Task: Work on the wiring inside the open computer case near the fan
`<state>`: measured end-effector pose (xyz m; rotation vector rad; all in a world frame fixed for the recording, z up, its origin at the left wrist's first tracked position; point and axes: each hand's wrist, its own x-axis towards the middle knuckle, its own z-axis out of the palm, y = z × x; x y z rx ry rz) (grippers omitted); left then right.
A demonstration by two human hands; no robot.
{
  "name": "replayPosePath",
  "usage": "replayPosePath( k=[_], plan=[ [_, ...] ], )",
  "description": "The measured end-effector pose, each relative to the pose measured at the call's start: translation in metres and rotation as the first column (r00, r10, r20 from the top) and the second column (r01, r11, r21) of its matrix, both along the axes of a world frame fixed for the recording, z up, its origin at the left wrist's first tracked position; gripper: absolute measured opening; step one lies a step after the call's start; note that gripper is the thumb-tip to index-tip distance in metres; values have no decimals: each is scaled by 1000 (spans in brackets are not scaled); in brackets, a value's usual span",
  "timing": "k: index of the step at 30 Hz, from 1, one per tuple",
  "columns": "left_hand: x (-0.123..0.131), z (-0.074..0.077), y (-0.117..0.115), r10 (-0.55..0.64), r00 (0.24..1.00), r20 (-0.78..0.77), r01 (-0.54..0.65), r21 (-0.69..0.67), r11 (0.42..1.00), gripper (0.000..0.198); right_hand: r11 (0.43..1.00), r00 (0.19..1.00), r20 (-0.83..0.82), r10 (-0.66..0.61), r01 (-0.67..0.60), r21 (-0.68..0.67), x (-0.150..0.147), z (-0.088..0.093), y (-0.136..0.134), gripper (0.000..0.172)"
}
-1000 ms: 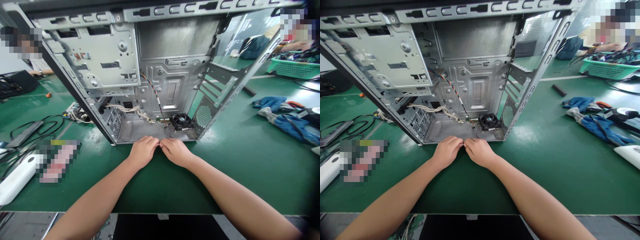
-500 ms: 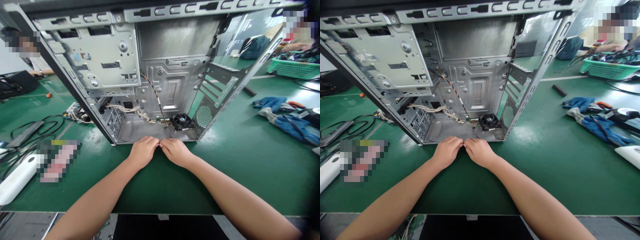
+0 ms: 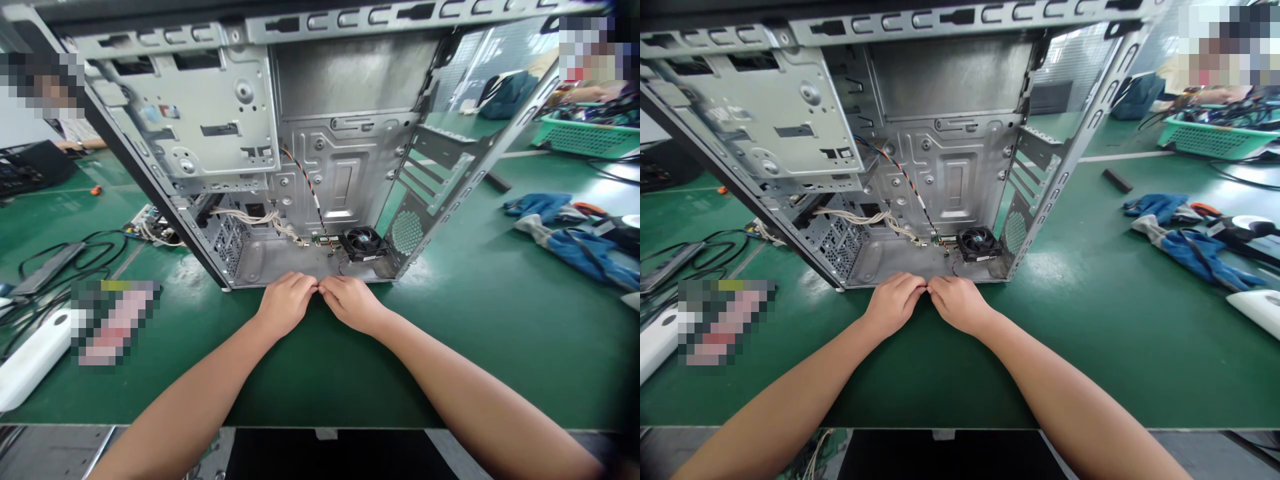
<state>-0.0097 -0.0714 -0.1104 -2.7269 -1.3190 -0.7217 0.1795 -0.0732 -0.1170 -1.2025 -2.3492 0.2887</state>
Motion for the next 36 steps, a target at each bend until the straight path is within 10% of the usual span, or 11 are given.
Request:
replayPosePath(
  k=[36],
  plan=[
    [1,1,2,-9,994,-111,4,-44,999,18,1000,1000,8,-2,2,6,-1,-1,-1,23]
  ],
)
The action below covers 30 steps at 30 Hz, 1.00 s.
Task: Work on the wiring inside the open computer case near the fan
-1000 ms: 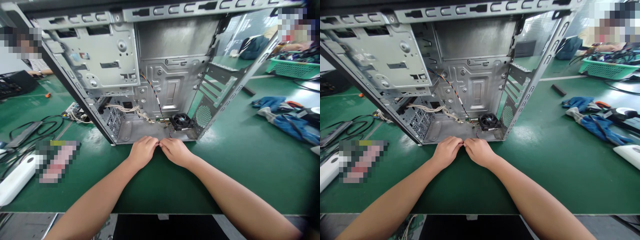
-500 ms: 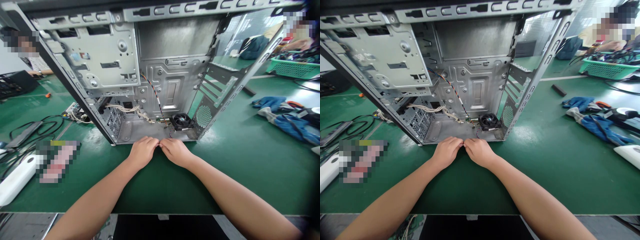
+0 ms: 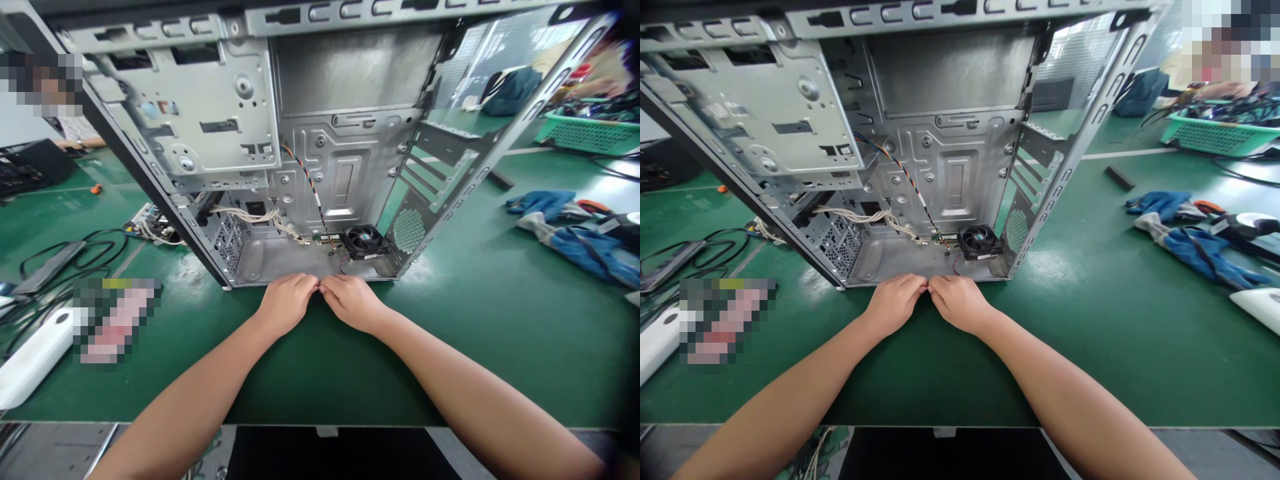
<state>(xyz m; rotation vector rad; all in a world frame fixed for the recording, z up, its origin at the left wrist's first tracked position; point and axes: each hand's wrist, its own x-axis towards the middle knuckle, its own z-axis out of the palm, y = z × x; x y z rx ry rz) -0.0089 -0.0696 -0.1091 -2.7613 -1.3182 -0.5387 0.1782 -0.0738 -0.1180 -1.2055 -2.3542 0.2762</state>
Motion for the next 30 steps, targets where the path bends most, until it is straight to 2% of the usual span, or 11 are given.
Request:
replayPosePath(
  k=[7,20,30],
  plan=[
    [1,2,-1,10,999,-38,-11,-29,1000,18,1000,1000,28,3,-3,-7,0,2,0,22],
    [0,-3,0,6,1000,2,-6,-12,1000,20,1000,1000,22,7,-7,7,1,-1,0,20],
    [0,1,0,1,999,-34,-2,-36,999,19,1000,999,42,15,-16,26,1,-3,1,21]
  ],
)
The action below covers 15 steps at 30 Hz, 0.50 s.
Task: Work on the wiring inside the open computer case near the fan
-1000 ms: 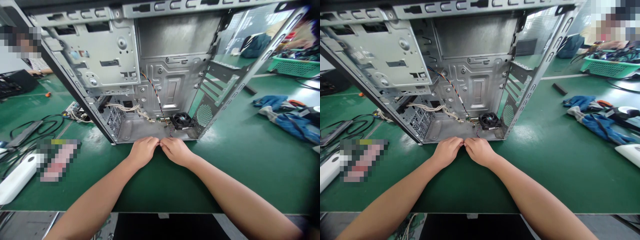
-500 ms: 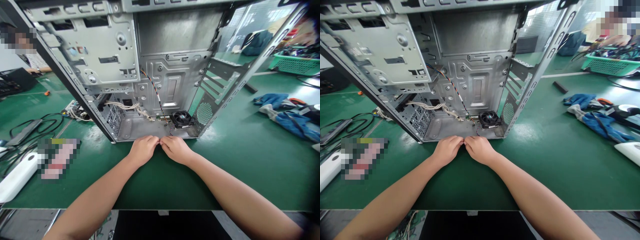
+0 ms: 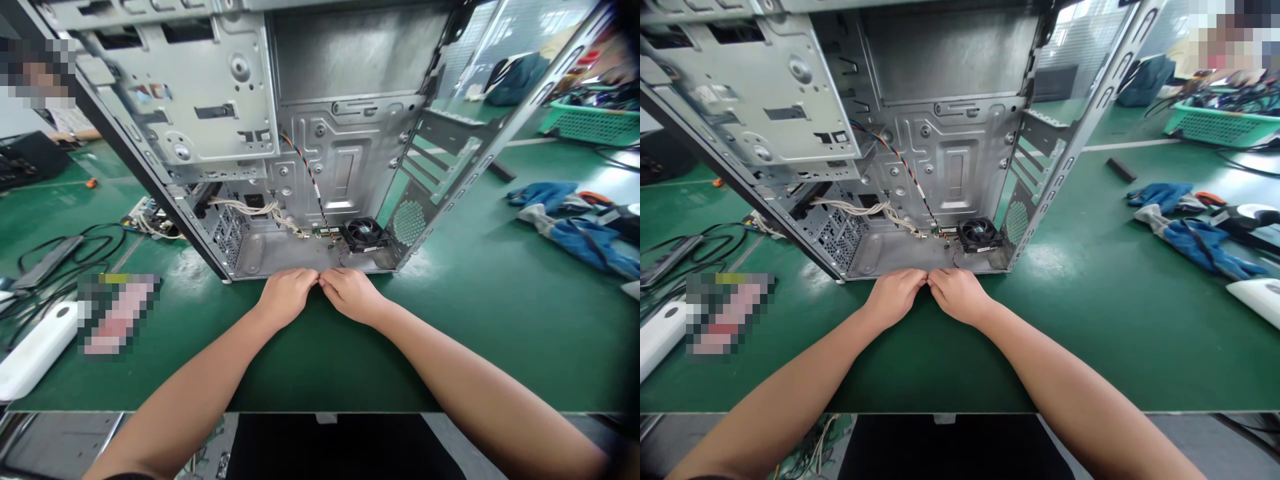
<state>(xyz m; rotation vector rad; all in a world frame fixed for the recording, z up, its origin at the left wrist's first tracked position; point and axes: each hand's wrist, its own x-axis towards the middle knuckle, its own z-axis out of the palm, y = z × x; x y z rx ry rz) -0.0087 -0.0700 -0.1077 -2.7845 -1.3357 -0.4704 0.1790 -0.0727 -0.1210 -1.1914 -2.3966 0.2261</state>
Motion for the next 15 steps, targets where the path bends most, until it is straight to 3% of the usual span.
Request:
replayPosePath(
  k=[15],
  plan=[
    [0,-4,0,24,997,77,-25,11,1000,19,1000,999,-37,-15,14,-18,1,2,-1,21]
  ],
)
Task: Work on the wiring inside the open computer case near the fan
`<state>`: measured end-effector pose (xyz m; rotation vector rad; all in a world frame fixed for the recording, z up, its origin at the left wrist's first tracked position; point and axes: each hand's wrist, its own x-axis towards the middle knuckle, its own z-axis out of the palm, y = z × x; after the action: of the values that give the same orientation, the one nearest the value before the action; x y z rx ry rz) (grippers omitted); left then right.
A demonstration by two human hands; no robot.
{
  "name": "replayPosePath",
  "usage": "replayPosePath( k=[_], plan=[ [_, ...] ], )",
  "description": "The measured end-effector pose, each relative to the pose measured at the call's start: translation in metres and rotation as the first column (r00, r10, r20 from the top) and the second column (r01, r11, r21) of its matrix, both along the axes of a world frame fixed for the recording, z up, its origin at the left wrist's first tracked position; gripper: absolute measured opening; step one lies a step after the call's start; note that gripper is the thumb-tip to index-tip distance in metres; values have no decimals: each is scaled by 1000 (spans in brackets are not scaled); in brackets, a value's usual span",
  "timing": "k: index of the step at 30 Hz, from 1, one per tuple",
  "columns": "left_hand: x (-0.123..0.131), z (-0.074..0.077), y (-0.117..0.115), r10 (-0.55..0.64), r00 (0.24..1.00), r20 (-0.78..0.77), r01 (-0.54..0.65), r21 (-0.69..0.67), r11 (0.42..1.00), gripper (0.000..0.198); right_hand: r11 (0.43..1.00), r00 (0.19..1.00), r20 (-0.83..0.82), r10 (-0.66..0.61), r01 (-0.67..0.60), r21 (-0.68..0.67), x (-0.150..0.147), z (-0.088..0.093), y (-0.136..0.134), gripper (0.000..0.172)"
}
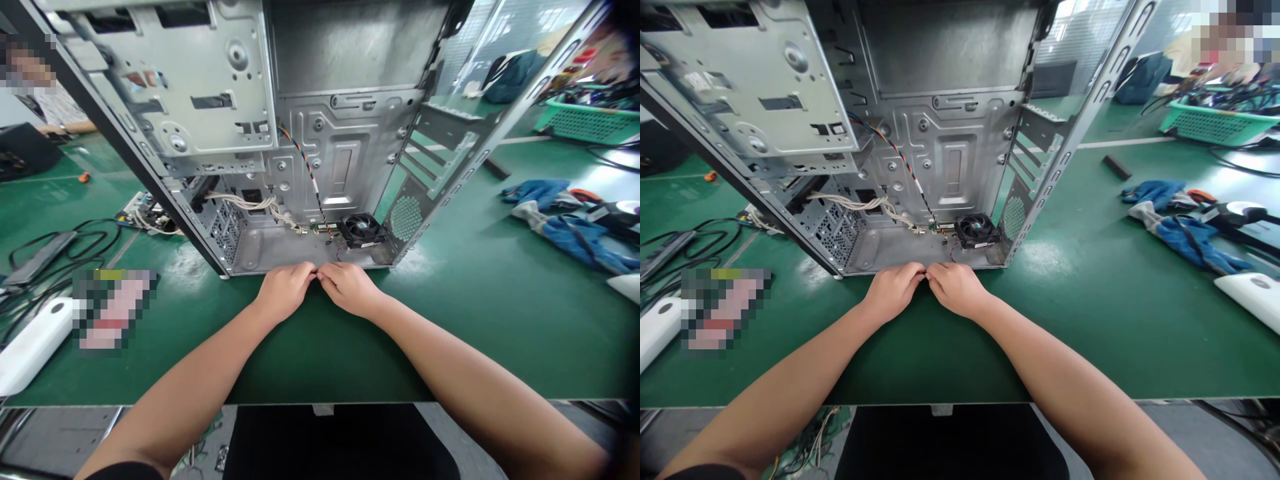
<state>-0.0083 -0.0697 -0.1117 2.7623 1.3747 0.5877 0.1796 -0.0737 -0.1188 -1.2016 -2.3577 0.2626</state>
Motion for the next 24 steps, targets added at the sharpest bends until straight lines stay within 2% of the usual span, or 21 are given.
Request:
replayPosePath(
  k=[11,24],
  plan=[
    [-1,1,1,-5,997,-77,6,14,1000,17,1000,999,30,12,-13,27,-1,-1,-1,22],
    [1,1,-1,7,999,-49,-6,30,1000,20,1000,998,-54,-16,16,0,0,2,-1,21]
  ],
)
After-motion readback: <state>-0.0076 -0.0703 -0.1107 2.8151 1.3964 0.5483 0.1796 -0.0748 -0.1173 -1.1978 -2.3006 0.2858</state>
